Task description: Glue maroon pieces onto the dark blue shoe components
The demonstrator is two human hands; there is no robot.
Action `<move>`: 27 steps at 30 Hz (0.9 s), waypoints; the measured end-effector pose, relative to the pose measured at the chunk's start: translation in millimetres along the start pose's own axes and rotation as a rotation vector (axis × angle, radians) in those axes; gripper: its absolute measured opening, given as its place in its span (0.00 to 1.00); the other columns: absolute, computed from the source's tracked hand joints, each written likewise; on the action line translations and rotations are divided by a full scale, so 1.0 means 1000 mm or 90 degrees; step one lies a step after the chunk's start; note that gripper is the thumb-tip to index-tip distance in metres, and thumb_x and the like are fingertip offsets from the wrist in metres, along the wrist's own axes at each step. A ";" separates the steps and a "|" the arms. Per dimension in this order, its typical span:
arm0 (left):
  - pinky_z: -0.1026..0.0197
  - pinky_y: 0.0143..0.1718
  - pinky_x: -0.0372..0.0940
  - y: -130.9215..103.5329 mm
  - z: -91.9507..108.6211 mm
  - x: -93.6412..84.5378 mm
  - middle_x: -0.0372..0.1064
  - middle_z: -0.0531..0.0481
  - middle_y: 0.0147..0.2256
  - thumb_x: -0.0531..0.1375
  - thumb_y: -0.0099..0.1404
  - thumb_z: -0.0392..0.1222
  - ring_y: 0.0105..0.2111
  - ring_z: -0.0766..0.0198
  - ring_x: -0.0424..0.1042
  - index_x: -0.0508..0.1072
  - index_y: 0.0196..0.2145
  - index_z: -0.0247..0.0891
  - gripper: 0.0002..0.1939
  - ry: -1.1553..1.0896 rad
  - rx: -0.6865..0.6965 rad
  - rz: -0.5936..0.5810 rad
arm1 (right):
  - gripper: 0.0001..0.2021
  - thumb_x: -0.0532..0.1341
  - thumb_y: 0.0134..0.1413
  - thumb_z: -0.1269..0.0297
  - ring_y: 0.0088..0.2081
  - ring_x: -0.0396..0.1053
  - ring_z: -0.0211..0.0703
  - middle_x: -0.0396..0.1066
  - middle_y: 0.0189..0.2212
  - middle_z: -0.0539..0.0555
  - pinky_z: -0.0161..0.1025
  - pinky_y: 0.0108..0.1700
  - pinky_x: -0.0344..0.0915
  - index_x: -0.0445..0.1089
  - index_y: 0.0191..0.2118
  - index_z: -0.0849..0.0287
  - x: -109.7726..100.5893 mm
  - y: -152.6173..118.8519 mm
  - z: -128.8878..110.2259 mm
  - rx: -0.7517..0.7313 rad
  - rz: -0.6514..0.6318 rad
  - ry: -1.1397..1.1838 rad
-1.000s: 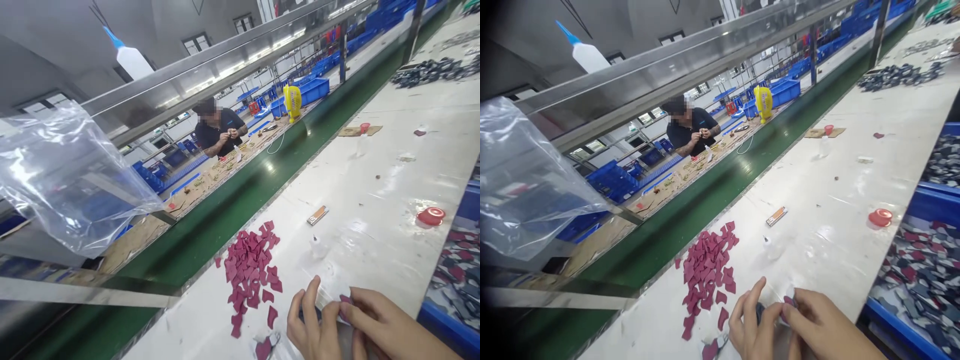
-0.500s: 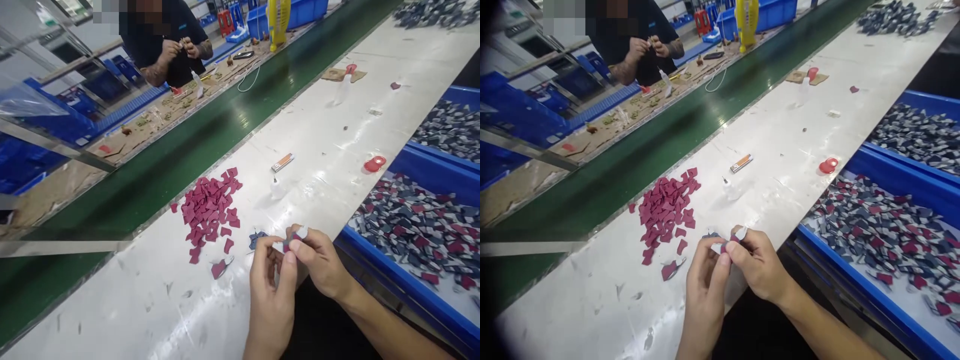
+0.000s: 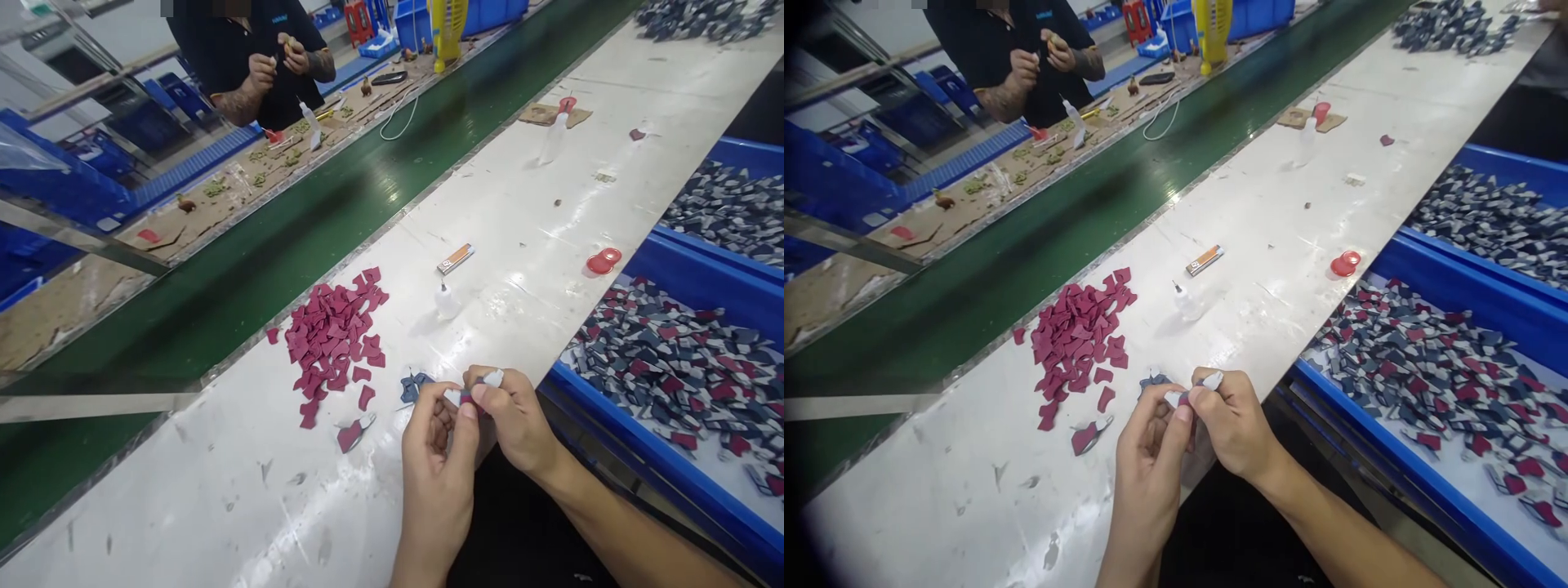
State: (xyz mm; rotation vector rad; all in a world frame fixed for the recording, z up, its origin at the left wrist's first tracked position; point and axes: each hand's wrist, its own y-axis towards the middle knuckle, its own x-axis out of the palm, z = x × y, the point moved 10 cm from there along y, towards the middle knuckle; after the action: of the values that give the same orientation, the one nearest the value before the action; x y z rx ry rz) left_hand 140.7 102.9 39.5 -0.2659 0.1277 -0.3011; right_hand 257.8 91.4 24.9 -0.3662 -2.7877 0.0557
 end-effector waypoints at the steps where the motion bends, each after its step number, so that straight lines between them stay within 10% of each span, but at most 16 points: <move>1: 0.66 0.33 0.64 0.000 0.001 0.000 0.65 0.56 0.29 0.65 0.73 0.59 0.29 0.68 0.65 0.76 0.41 0.42 0.17 0.003 0.003 0.004 | 0.18 0.58 0.65 0.59 0.22 0.58 0.38 0.60 0.19 0.47 0.35 0.26 0.60 0.60 0.23 0.55 0.000 0.000 0.001 0.001 -0.002 0.011; 27: 0.61 0.41 0.69 -0.026 -0.034 -0.006 0.73 0.51 0.37 0.58 0.78 0.61 0.38 0.61 0.73 0.73 0.45 0.42 0.19 -0.052 -0.061 -0.041 | 0.21 0.64 0.72 0.48 0.29 0.60 0.39 0.62 0.27 0.48 0.36 0.32 0.62 0.66 0.31 0.56 -0.004 -0.020 0.010 0.074 -0.123 -0.170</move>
State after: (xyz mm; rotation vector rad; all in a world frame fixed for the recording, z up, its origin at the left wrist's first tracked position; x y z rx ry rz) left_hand 122.6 73.0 14.6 -0.3781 0.0525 -0.3487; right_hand 253.2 71.6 15.5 -0.0634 -3.0503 0.2361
